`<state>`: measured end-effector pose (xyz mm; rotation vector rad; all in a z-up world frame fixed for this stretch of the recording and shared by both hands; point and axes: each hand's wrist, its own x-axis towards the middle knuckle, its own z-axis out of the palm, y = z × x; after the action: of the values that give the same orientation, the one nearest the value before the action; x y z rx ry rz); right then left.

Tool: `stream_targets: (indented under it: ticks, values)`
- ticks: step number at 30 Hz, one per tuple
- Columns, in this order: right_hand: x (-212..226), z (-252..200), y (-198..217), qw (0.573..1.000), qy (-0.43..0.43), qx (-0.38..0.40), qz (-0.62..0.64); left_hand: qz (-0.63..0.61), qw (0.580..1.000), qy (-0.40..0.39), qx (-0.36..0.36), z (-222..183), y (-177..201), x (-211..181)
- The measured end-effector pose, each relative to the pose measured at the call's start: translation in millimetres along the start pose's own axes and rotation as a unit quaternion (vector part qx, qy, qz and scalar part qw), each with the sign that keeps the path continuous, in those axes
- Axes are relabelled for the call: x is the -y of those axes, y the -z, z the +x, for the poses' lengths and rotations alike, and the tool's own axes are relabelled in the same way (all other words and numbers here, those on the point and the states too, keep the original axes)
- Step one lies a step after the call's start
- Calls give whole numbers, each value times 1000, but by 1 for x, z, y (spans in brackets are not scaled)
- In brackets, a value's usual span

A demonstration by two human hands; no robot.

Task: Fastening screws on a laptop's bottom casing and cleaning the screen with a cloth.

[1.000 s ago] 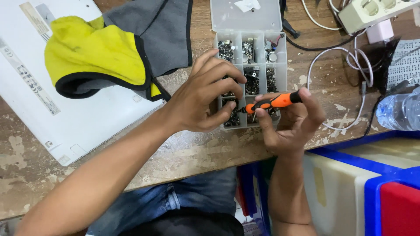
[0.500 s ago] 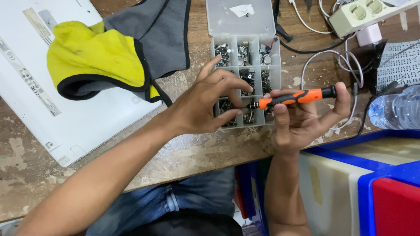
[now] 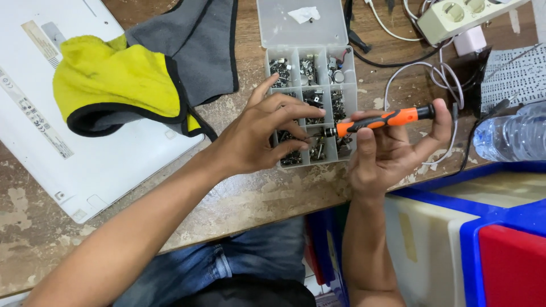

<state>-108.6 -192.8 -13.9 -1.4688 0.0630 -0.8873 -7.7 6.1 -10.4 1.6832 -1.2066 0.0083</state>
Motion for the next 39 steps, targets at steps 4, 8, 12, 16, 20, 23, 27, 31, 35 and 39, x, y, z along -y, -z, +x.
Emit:
stream_targets:
  ticks: [4, 8, 12, 16, 20, 23, 27, 31, 35, 39]
  values:
    - [-3, 1, 0, 999, -18, -22, 21, 0, 1000, 0, -2, -1, 0, 0]
    - [-4, 3, 1, 1000, -7, -11, 25, -3, 1000, -2, -5, -1, 0, -3]
    - [-2, 3, -1, 1000, -19, -20, 11, 1, 1000, -13, -15, -1, 0, -4]
    - [0, 3, -3, 999, -29, -33, 11, -4, 1000, -14, -11, -1, 2, -6]
    - [0, 4, -4, 999, -29, -42, 18, -22, 1000, -11, -16, 1, 4, -12]
    - [0, 4, -5, 998, -26, -53, 19, -109, 992, 39, -45, 2, 2, -14]
    - [1, 2, -7, 998, -21, -64, 21, -263, 959, 67, -83, 7, 3, -21]
    - [1, 1, -8, 997, -3, -68, 21, -293, 948, 93, -85, 7, -1, -27]
    - [2, 0, -8, 997, -1, -76, 22, -316, 938, 101, -98, 6, -4, -30]
    - [0, 2, -7, 994, 3, -108, 27, -271, 950, 99, -116, 6, -3, -27]
